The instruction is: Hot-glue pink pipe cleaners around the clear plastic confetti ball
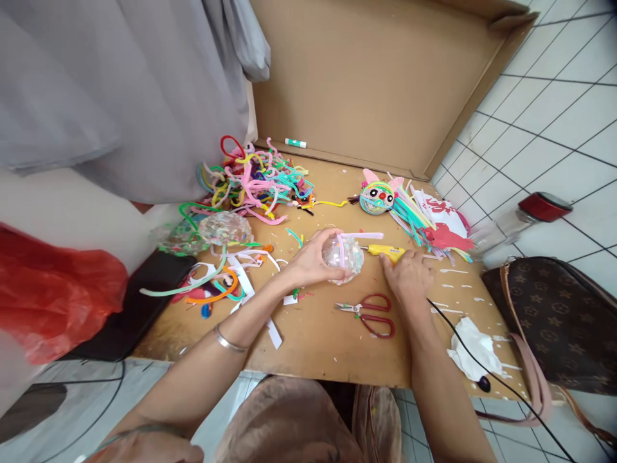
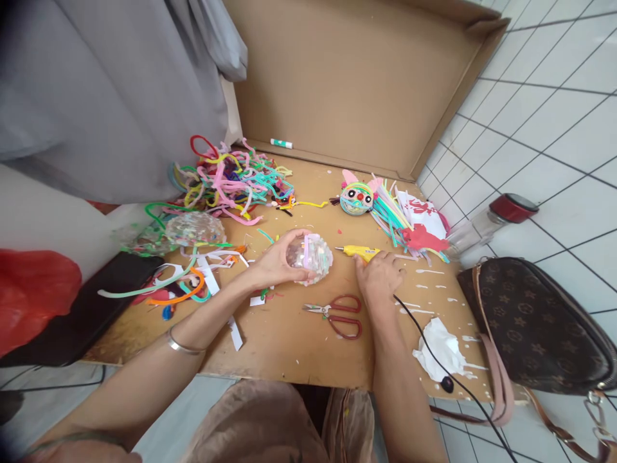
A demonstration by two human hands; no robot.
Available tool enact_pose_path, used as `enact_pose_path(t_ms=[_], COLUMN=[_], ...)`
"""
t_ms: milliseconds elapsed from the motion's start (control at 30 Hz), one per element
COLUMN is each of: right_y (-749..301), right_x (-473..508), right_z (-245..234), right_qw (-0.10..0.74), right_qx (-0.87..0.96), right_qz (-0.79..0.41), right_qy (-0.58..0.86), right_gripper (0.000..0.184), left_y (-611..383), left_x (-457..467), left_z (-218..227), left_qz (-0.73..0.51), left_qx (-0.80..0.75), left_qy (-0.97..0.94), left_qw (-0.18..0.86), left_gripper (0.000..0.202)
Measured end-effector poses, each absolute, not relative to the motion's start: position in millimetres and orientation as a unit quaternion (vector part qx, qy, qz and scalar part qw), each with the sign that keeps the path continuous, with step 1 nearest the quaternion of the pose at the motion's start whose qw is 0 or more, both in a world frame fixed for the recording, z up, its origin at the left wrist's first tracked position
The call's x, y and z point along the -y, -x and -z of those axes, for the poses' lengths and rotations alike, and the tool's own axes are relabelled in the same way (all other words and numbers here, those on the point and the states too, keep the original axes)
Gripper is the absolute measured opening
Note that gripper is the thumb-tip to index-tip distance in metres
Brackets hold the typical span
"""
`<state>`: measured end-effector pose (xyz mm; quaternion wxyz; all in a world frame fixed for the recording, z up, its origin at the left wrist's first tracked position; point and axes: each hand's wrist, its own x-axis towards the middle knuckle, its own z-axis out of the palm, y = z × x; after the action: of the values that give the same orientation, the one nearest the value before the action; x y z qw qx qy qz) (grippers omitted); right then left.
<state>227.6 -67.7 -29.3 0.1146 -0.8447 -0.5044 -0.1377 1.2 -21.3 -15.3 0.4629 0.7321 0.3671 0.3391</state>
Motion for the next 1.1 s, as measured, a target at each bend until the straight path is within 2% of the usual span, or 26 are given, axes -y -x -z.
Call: enact_pose_path(t_ms=[100,167,233,333,367,633,800,1100], right_y=[-213.9,-198.3,-180.9,-162.0,-159.2,-169.4,-170.3,-164.9], right_x=[74.2,80.2,85.5,89.0,89.0,83.3,83.2,84.7], right_z=[8.0,-12.9,-34.1,-54.6,-56.7,-21.3,-0.6,7.2], right_qw=[0.255,0.355,0.397,0.401,0.406,0.539,0.549,0.558], right_qx=[0.571,0.654,0.713,0.767,0.773,0.718,0.715,0.726], right_qz=[0.167,0.132,0.089,0.078,0.075,0.038,-0.006,0.022], right_qy=[0.762,0.654,0.571,0.495,0.482,0.438,0.432,0.402], right_gripper=[0.055,0.06,0.059,0.025,0.021,0.015,0.017,0.021], left_y=[-1.7,-1.8,-1.5,-0.7,-0.5,-1.3,-0.7,-0.5], left_x=[21.9,22.2,22.3,21.9,21.7,21.6,21.2,20.9], left_z=[12.7,11.9,11.8,11.7,11.5,9.6,9.6,9.2], left_qz=[-0.332,-0.331,-0.335,-0.334,-0.334,-0.333,-0.329,-0.335], left_qx=[-0.374,-0.38,-0.382,-0.381,-0.383,-0.382,-0.388,-0.387], left_qy=[-0.733,-0.737,-0.741,-0.75,-0.751,-0.739,-0.73,-0.728], left_qw=[0.461,0.45,0.439,0.425,0.421,0.444,0.457,0.456], left_gripper=[0.087,0.088,0.089,0.087,0.087,0.086,0.087,0.089])
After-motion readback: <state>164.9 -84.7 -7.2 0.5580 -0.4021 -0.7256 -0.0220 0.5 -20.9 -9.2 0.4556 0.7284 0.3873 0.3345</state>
